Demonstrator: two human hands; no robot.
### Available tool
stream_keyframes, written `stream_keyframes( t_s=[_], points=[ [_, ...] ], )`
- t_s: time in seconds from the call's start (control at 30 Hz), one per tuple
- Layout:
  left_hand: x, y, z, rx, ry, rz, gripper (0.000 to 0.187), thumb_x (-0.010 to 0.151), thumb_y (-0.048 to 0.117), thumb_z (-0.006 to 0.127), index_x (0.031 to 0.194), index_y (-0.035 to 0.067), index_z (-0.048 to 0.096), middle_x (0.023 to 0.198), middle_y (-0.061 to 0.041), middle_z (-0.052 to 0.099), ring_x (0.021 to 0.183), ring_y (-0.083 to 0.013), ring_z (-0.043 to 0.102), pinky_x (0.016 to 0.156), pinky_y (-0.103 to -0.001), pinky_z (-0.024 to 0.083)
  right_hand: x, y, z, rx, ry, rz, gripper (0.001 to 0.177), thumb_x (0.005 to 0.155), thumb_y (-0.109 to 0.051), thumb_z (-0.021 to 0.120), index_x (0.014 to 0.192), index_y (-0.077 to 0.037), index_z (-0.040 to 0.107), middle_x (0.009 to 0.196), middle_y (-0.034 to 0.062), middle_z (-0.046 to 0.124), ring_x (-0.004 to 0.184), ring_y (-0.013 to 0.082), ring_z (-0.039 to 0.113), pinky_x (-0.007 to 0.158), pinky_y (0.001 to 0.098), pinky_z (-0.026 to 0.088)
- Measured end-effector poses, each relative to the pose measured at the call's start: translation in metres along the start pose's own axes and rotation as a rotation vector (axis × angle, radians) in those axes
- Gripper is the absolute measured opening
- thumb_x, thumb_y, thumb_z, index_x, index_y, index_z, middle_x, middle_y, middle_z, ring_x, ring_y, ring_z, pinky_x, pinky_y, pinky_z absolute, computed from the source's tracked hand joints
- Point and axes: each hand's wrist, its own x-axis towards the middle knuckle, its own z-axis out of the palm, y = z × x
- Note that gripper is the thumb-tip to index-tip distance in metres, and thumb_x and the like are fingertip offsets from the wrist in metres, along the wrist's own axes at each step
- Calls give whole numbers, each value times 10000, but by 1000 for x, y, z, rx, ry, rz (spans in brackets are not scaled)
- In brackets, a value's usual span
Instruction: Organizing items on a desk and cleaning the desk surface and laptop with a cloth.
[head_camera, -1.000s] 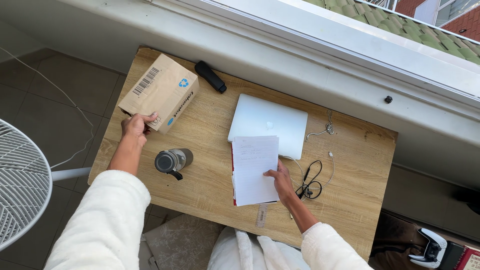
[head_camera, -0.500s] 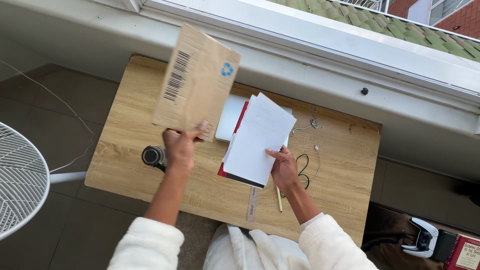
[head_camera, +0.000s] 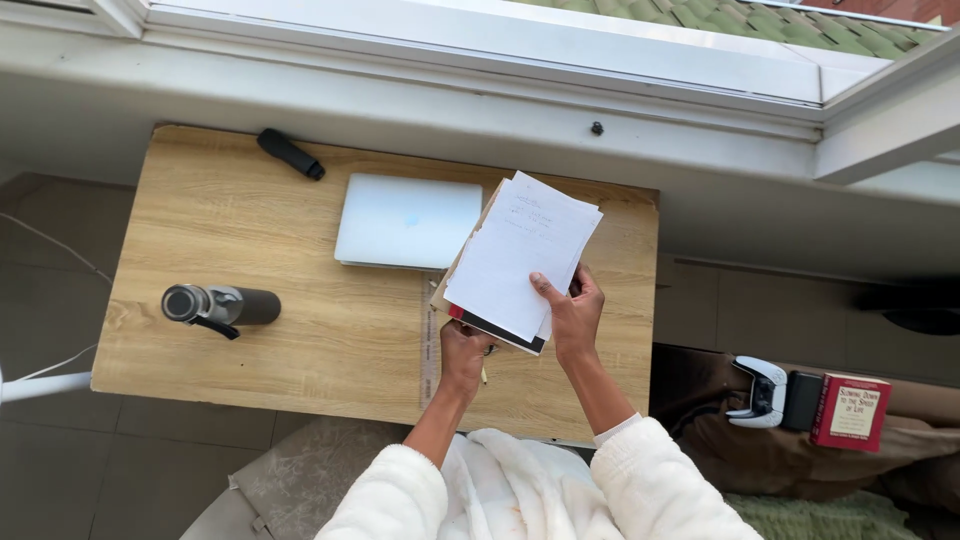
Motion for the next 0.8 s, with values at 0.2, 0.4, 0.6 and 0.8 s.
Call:
stream_keyframes(
  t_s=[0.2,0.4,0.6,0.8],
  points=[
    [-32,-21,77,-102,-172,-35,338,702,-75,730,1029,-5,680,953,-64,719,895,-153,688,822,-328,578,-17,-19,-70,-254,197,8,921,757,-254,884,1527,-120,398,1416,207,419,1322,219,500,992,382,533],
    [-39,-64,120,-108,-399,-76,372,728,-99,708,1094,-64,653,985,-88,727,926,-188,705,860,-373,601,-22,-31,-151,160,121,-42,1241,715,-233,853,1545,-284,-68,1413,37,440,1298,262,551,1011,426,568],
    [-62,-39,157,78,-613,-221,469,665,-111,733,1116,-26,636,1006,-74,743,967,-179,717,879,-367,608,-52,-24,-209,431,130,9,939,722,-279,829,1461,33,341,1256,247,559,1213,324,598,973,431,550],
    [-51,-1,159,644,-895,-472,394,730,30,812,1102,-30,698,986,-105,800,859,-188,764,819,-320,622,-107,0,-250,587,383,-45,932,696,-272,831,1452,35,380,1232,242,574,1194,313,598,996,418,535]
  ],
)
